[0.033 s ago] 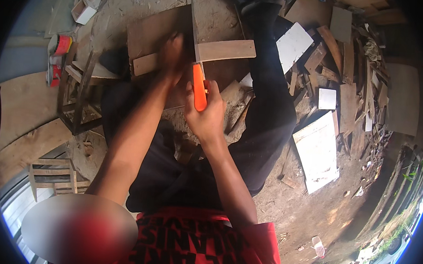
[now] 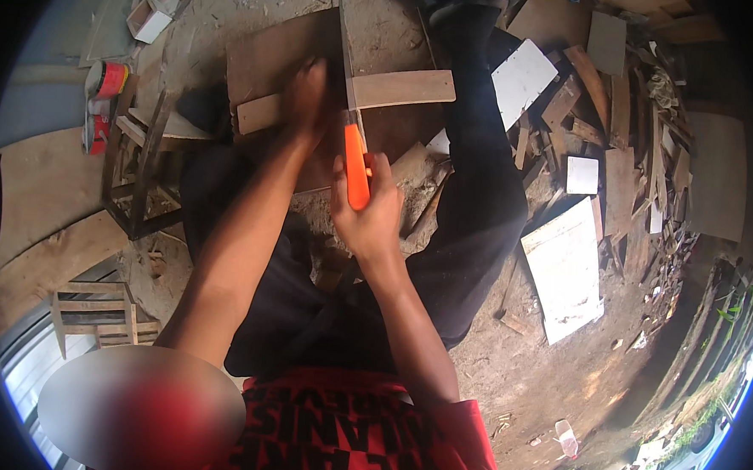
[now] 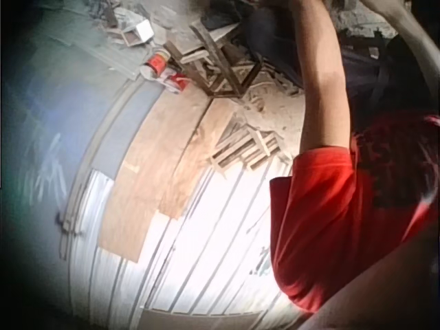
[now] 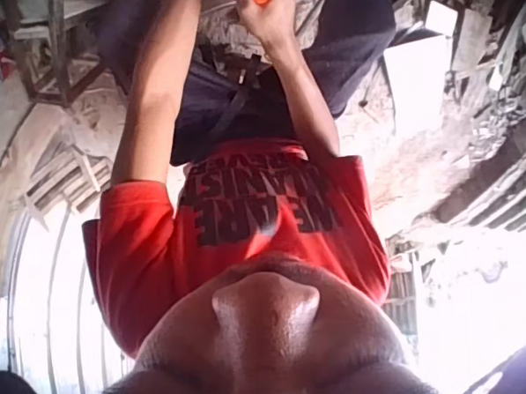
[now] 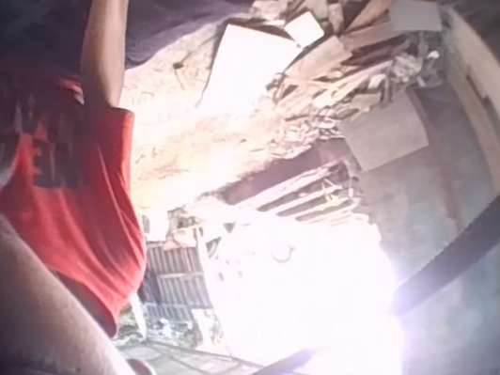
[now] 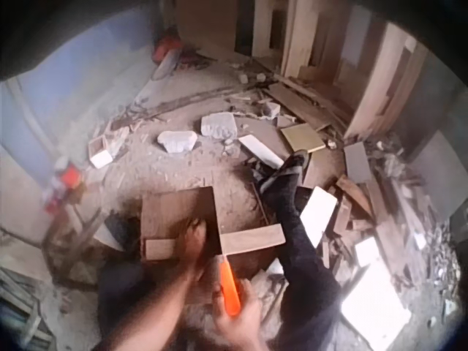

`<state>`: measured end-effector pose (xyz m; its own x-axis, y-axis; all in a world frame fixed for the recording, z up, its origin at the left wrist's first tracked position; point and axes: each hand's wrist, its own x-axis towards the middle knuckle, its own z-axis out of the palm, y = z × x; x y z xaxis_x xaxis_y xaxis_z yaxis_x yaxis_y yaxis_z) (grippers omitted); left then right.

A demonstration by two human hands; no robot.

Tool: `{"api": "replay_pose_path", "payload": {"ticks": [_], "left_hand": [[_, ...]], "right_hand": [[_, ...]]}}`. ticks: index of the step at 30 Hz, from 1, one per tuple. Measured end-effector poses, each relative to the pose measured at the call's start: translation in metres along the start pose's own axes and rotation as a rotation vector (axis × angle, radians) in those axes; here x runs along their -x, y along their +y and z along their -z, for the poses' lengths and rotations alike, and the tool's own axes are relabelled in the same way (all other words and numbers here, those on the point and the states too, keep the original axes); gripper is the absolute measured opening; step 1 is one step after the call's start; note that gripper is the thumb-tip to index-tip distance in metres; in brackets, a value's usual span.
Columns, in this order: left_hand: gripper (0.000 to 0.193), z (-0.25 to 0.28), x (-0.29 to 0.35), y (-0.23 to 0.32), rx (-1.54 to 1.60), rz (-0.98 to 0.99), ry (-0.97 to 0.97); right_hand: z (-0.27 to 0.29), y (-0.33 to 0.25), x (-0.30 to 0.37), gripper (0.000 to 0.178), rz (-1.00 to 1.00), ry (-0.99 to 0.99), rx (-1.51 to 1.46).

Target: The person sits on the floor and uses a hand saw to cut a small piece of wood placed on a wooden block. After cutting, the person picks up a wooden stool frame and fits the cut piece into a gap in the frame.

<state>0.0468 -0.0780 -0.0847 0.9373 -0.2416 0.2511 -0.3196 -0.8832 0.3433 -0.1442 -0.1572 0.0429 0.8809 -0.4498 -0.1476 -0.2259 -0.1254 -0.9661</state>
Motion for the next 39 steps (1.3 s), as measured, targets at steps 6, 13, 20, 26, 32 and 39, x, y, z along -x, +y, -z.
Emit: {"api": "replay_pose_path", "payload": {"ticks": [6, 13, 20, 26, 32, 39], "left_hand": [[0.025, 0.03, 0.0, 0.036, -0.002, 0.044, 0.046], [0.017, 0.01, -0.008, 0.005, -0.037, 0.067, 0.015], [0.024, -0.012, -0.017, -0.001, 0.22, 0.315, -0.041], [0.022, 0.017, -0.012, 0.027, 0.048, 0.037, 0.06], [0.014, 0.0, -0.004, -0.012, 0.039, -0.015, 0.042], [0.015, 0.032, -0.003, 0.03, 0.11, 0.036, -0.053]], "right_hand": [[0.057, -0.005, 0.129, 0.018, -0.068, -0.051, 0.15], [0.027, -0.003, 0.052, 0.018, -0.02, 0.002, 0.113], [0.009, -0.013, 0.0, 0.018, 0.038, 0.009, 0.103], [0.05, -0.022, 0.107, 0.019, -0.035, -0.034, 0.138], [0.023, -0.022, 0.031, 0.014, 0.071, -0.019, 0.097], [-0.004, -0.024, -0.041, 0.021, 0.045, 0.006, 0.173]]}}
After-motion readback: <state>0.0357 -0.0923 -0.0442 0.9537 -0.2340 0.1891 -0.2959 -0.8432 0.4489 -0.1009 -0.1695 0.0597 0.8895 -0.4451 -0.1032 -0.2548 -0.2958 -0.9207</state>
